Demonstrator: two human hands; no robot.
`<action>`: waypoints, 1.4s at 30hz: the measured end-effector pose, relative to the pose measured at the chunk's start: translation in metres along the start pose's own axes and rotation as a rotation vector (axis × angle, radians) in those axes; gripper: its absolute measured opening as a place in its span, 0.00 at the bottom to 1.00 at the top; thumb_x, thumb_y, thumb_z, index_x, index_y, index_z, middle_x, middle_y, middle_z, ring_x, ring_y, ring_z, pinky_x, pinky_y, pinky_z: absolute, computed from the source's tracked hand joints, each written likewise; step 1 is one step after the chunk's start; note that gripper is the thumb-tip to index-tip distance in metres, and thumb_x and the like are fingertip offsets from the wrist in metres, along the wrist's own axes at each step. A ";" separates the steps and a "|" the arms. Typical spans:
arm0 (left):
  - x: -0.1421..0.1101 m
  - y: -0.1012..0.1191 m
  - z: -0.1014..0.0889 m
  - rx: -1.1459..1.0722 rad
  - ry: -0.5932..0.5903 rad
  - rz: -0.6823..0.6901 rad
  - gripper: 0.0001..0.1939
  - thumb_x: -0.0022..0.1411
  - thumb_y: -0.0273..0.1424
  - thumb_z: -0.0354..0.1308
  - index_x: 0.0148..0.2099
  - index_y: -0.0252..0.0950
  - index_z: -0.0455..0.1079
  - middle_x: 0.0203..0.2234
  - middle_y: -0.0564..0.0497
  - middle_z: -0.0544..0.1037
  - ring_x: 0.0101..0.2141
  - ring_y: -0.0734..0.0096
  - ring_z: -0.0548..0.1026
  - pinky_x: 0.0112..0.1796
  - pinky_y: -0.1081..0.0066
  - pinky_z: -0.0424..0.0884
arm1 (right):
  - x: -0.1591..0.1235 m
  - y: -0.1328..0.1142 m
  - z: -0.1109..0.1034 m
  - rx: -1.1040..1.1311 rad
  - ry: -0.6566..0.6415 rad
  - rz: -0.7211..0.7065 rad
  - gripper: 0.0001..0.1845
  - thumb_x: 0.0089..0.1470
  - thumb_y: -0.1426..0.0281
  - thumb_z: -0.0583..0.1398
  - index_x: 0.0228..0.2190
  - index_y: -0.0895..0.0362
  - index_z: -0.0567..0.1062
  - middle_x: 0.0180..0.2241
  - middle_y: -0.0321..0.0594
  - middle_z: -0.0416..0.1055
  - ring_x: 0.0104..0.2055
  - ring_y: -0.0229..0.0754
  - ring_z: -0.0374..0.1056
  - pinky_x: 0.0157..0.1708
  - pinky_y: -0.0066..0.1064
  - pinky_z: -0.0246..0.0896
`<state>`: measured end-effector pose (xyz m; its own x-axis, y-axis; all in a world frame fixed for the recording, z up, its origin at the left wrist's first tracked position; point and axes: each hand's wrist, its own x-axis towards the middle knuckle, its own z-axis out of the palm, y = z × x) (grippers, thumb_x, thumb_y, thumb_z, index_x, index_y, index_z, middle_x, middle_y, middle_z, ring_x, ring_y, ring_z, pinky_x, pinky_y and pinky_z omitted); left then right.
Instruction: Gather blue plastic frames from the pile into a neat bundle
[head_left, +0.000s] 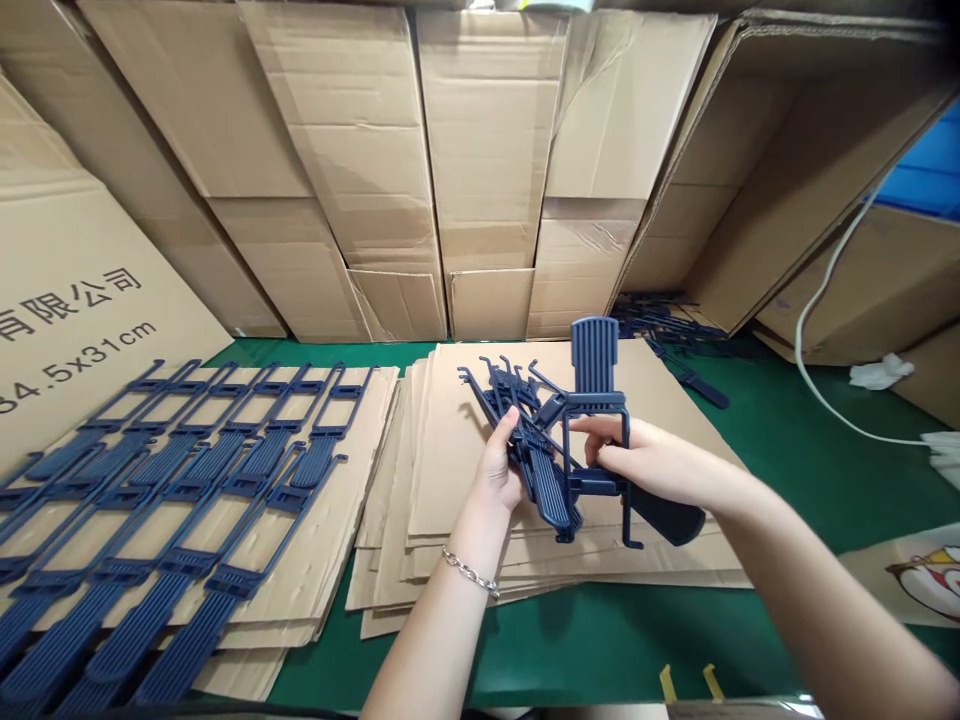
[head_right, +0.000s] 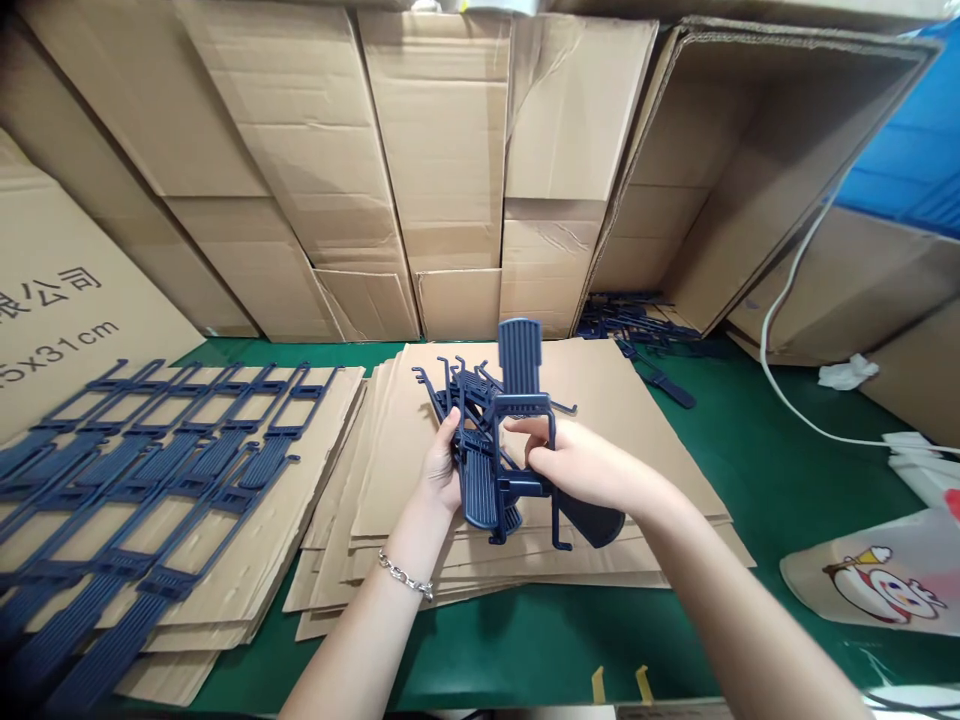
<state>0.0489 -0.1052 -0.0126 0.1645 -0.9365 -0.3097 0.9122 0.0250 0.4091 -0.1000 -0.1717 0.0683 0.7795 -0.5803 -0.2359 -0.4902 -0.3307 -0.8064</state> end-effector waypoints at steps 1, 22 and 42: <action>-0.001 -0.001 0.000 -0.002 0.002 -0.009 0.19 0.48 0.38 0.60 0.37 0.27 0.68 0.24 0.44 0.74 0.23 0.66 0.73 0.28 0.67 0.71 | 0.001 -0.006 -0.004 -0.096 -0.005 -0.017 0.24 0.44 0.74 0.51 0.45 0.55 0.69 0.27 0.35 0.67 0.24 0.35 0.61 0.24 0.26 0.59; 0.001 -0.013 -0.002 -0.013 -0.094 0.243 0.13 0.44 0.34 0.63 0.33 0.32 0.72 0.29 0.49 0.77 0.29 0.68 0.74 0.32 0.72 0.69 | 0.045 -0.016 0.040 0.622 0.193 -0.049 0.28 0.38 0.73 0.52 0.46 0.58 0.65 0.24 0.33 0.65 0.24 0.36 0.62 0.26 0.27 0.60; -0.001 -0.005 0.003 -0.078 -0.034 0.210 0.20 0.47 0.38 0.59 0.41 0.31 0.70 0.31 0.47 0.77 0.34 0.63 0.75 0.41 0.64 0.69 | 0.056 -0.023 0.017 0.000 0.103 -0.009 0.12 0.41 0.72 0.50 0.30 0.57 0.68 0.32 0.41 0.64 0.39 0.45 0.61 0.39 0.36 0.58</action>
<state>0.0427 -0.1050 -0.0120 0.3427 -0.9190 -0.1948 0.8855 0.2467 0.3938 -0.0383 -0.1842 0.0640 0.7394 -0.6510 -0.1715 -0.4834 -0.3362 -0.8083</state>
